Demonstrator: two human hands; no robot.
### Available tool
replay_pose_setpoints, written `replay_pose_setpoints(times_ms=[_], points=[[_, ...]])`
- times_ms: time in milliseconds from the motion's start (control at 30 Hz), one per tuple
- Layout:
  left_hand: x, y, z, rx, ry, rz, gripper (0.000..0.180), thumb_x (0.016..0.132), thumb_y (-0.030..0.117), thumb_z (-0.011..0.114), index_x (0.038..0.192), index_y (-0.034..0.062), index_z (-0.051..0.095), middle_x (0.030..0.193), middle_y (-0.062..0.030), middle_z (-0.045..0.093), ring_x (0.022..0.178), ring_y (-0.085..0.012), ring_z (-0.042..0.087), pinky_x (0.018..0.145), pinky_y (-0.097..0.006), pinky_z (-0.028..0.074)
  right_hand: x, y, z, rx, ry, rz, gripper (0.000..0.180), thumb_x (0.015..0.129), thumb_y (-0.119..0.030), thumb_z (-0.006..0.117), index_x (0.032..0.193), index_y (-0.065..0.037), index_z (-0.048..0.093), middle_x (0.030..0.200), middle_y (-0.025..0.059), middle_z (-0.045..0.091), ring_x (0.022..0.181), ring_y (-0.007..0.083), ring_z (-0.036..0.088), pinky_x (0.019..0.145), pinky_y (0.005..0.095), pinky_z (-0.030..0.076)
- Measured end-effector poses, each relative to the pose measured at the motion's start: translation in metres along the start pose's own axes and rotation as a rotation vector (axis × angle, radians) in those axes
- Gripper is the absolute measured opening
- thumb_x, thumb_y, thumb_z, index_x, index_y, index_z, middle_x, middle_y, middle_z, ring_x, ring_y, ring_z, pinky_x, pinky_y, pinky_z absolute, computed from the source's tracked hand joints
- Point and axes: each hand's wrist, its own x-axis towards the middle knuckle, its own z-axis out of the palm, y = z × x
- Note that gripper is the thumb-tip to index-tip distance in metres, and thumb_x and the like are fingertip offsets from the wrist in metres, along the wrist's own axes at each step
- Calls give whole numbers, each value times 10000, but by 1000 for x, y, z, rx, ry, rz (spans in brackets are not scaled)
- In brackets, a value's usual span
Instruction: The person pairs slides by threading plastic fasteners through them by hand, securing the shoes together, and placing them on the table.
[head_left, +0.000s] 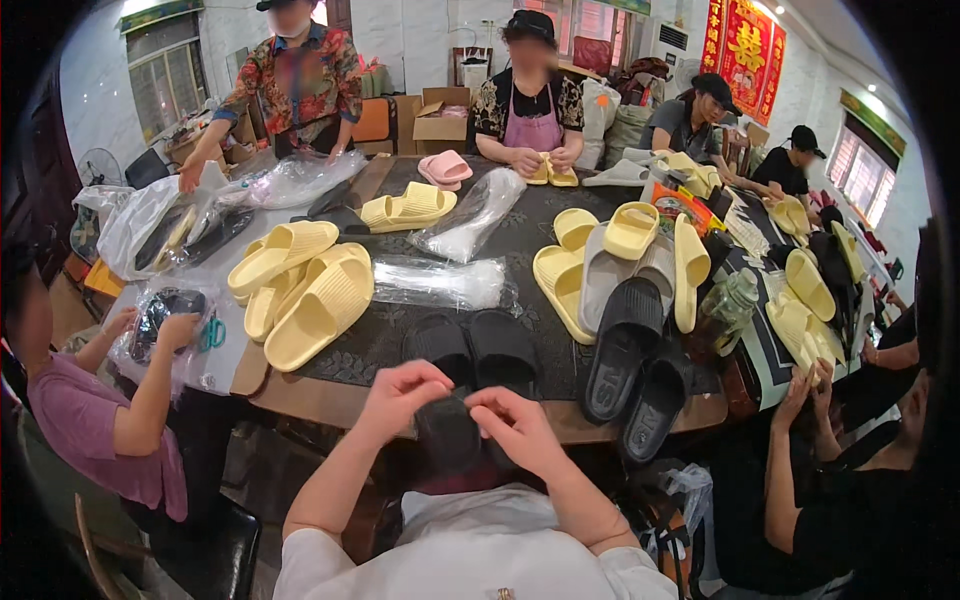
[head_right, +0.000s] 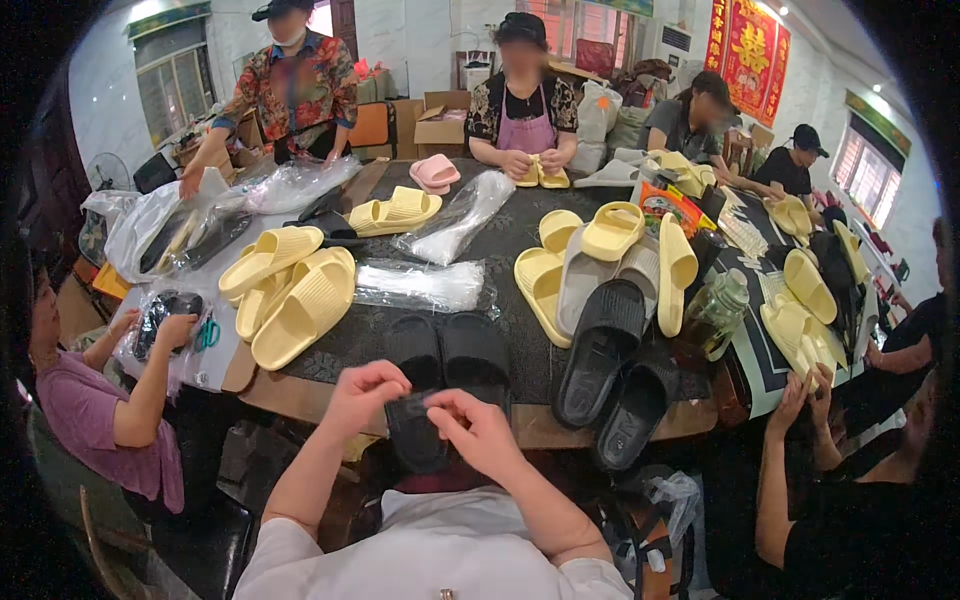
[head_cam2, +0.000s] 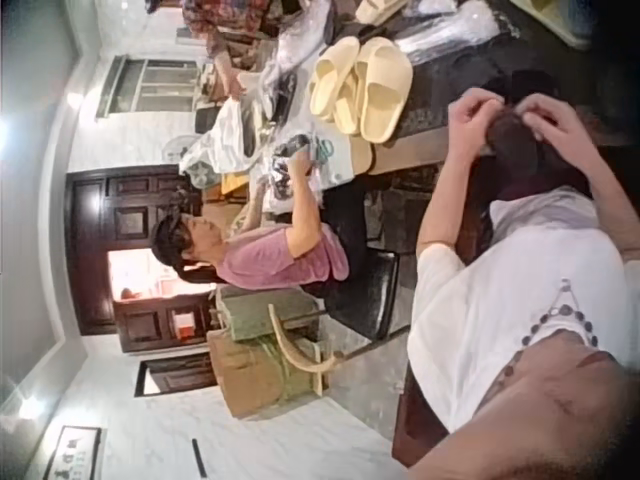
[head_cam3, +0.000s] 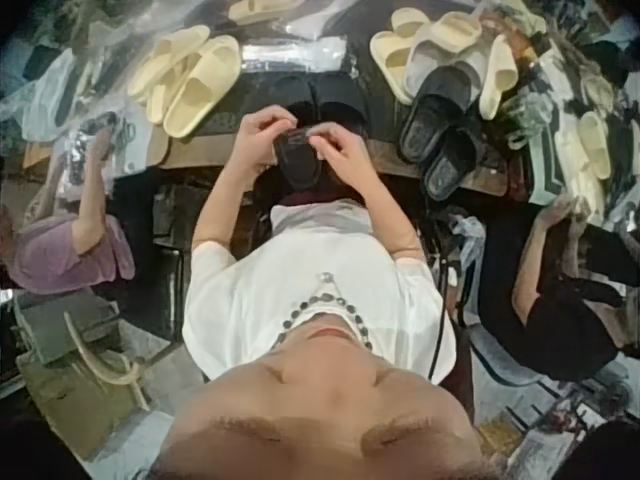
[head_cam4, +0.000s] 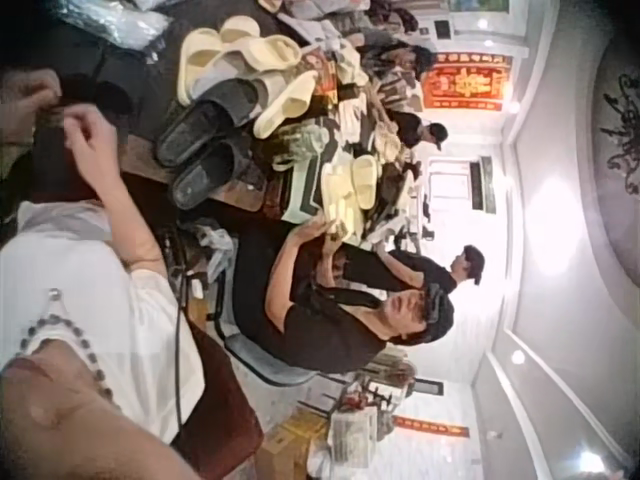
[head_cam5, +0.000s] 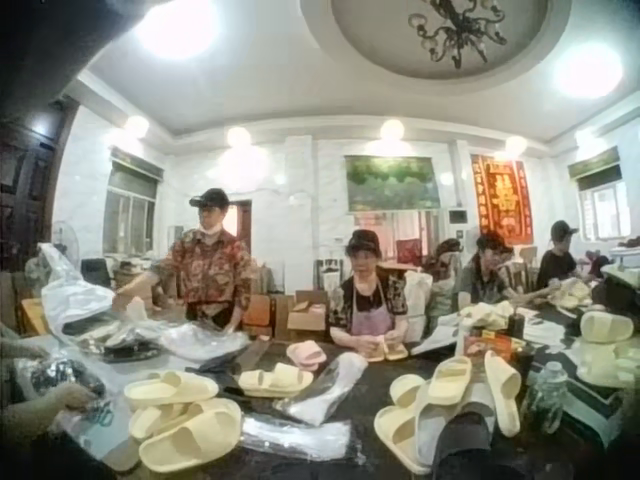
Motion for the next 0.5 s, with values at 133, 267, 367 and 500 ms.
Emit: replay_pose_setpoints(times_ms=[133,267,367,500], points=[[8,1,-19,96,35,-29,105,860,21,649,956,-1,684,897,-20,653,835,-83,591,746,-228,479,-12,2,-17,-341,11,93,191,896,-225,632,869,-41,675,591,48,627,526,129,607,541,279,471],[18,-4,-23,269,20,-19,205,836,106,699,1026,31,677,943,-30,631,845,-95,593,741,-233,482,-19,12,-15,-472,47,148,206,874,-254,638,824,-58,672,600,71,642,534,194,638,547,322,493],[37,-9,-33,559,230,72,304,831,215,702,1070,30,660,976,-96,621,853,-183,610,736,-304,500,-9,27,-12,-698,108,78,223,859,-271,626,774,-69,666,623,101,655,574,268,658,560,386,515],[63,-28,-47,1004,265,35,358,874,365,629,963,27,706,966,-165,640,858,-288,602,786,-400,483,16,40,3,-849,200,-45,221,860,-255,609,744,-73,658,642,145,652,593,323,655,567,440,524]])
